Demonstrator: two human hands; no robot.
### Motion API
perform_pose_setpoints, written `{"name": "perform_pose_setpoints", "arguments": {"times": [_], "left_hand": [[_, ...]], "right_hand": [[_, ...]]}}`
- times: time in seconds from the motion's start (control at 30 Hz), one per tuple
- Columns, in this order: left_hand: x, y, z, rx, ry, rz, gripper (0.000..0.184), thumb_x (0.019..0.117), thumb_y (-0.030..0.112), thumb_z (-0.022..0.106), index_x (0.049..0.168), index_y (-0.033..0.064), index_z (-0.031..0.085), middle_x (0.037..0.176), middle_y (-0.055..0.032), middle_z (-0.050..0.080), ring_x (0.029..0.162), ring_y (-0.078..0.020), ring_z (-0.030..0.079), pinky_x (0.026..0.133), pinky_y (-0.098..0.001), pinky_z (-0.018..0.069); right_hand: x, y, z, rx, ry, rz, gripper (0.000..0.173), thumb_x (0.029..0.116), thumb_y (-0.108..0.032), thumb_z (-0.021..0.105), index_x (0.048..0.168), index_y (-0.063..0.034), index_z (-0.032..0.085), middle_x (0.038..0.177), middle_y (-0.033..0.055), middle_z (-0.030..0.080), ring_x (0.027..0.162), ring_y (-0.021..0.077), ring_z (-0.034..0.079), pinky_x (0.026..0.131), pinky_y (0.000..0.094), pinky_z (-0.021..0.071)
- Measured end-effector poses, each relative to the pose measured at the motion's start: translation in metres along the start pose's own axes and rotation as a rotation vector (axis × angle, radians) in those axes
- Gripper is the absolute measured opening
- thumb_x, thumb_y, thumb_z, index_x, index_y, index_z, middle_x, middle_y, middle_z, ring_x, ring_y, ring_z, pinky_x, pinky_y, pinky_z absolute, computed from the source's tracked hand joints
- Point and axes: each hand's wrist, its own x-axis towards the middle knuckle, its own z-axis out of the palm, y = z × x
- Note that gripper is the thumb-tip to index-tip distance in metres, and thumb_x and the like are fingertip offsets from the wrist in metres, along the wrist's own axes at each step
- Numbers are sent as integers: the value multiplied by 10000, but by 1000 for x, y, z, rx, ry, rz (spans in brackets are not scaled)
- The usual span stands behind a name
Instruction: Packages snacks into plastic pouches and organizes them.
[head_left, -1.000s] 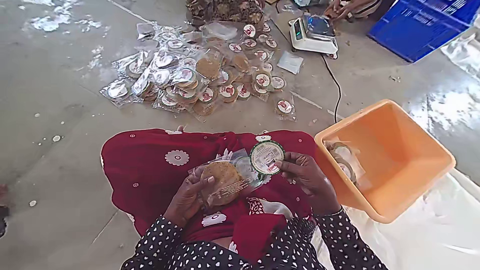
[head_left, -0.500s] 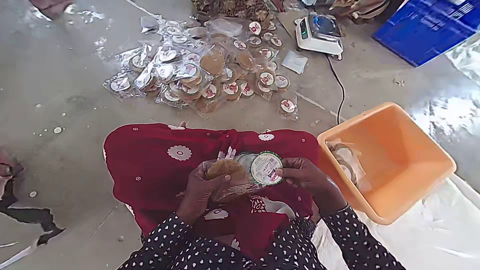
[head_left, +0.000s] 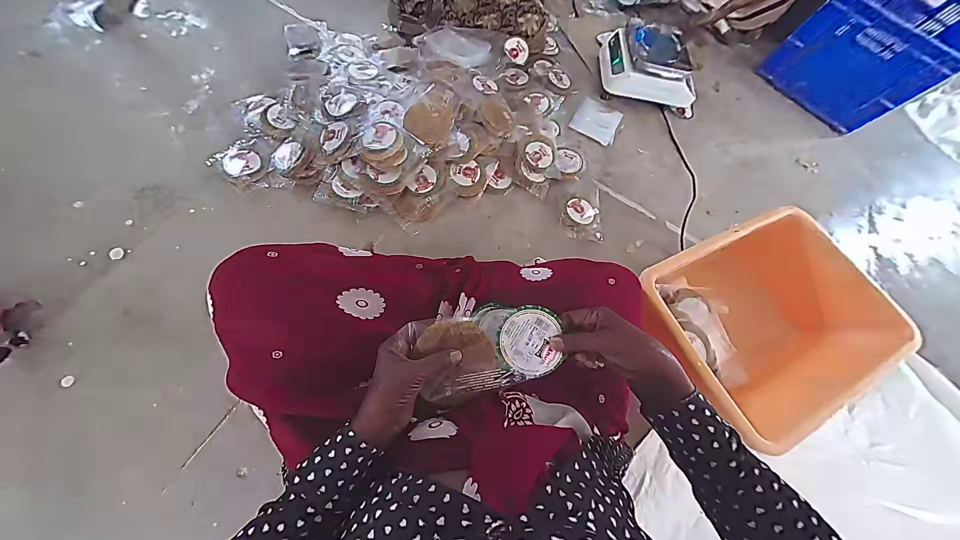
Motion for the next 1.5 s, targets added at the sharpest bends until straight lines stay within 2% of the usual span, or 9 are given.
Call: {"name": "perform_pose_setpoints", "arguments": {"times": [0.37, 0.5, 0.67, 0.8, 0.87, 1.1, 1.27, 1.37, 1.5], "left_hand": [[3, -3, -1, -30, -82, 11, 352, 776, -96, 772, 1104, -38, 659, 980, -139, 734, 891, -211, 726, 811, -355, 624], [5, -3, -2, -40, -108, 14, 207, 893, -26, 692, 1094, -37, 641, 973, -136, 722, 880, -204, 716, 816, -356, 615], [4, 1, -3, -92, -109, -16, 192, 1028, 143, 541, 1068, 18, 681, 948, -75, 729, 881, -144, 706, 826, -317, 599], [5, 0, -2, -98, -97, -23, 216, 1029, 147, 517, 1088, 19, 679, 970, -78, 733, 904, -150, 711, 838, -323, 600], [5, 1, -3, -104, -100, -19, 193, 1024, 143, 540, 1079, 13, 670, 994, -92, 727, 927, -167, 707, 858, -342, 596], [6, 0, -8, -116, -102, -27, 154, 999, 91, 592, 1095, -7, 661, 1014, -124, 729, 944, -198, 715, 883, -372, 600], [6, 2, -3, -128, -96, -36, 154, 1002, 70, 582, 1098, -21, 660, 999, -138, 729, 928, -207, 720, 873, -374, 605], [6, 1, -3, -123, -66, -54, 160, 1018, 104, 570, 1069, -6, 674, 995, -122, 733, 929, -196, 719, 870, -372, 603], [6, -1, -2, -85, -128, -11, 327, 1069, 230, 449, 1195, 12, 658, 1076, -101, 726, 1005, -191, 705, 904, -393, 597]], "right_hand": [[14, 3, 24, -6, -89, -62, 65, 903, -63, 712, 849, -97, 716, 670, -68, 648, 514, -31, 502, 475, 133, 400], [13, -3, 48, -106, 73, -196, 184, 887, -72, 762, 1048, -27, 686, 821, 14, 725, 619, 40, 627, 542, 182, 510], [18, -3, 60, 25, 150, -267, 96, 875, -6, 752, 884, -27, 659, 742, 23, 697, 624, 89, 669, 616, 238, 592], [27, -1, 75, 27, 200, -273, 190, 779, -7, 828, 849, -62, 660, 736, 1, 699, 629, 52, 652, 600, 205, 559], [30, 0, 78, 5, 199, -291, 179, 758, 3, 849, 879, -49, 727, 772, 1, 732, 696, 44, 684, 673, 210, 586], [18, -2, 69, -237, 41, -460, 34, 897, -98, 762, 903, -72, 782, 844, -60, 689, 772, -18, 631, 717, 155, 542], [12, 2, 72, -169, 229, -483, 33, 945, -92, 706, 937, -67, 727, 817, -29, 719, 663, 12, 623, 613, 173, 524], [8, 3, 80, -90, 242, -444, 321, 1076, -182, 465, 941, -73, 735, 843, -24, 744, 708, 26, 658, 670, 207, 553], [-3, -6, 85, -346, 315, -443, 170, 972, -178, 669, 972, -40, 768, 888, 6, 748, 847, 33, 693, 829, 252, 577]]}}
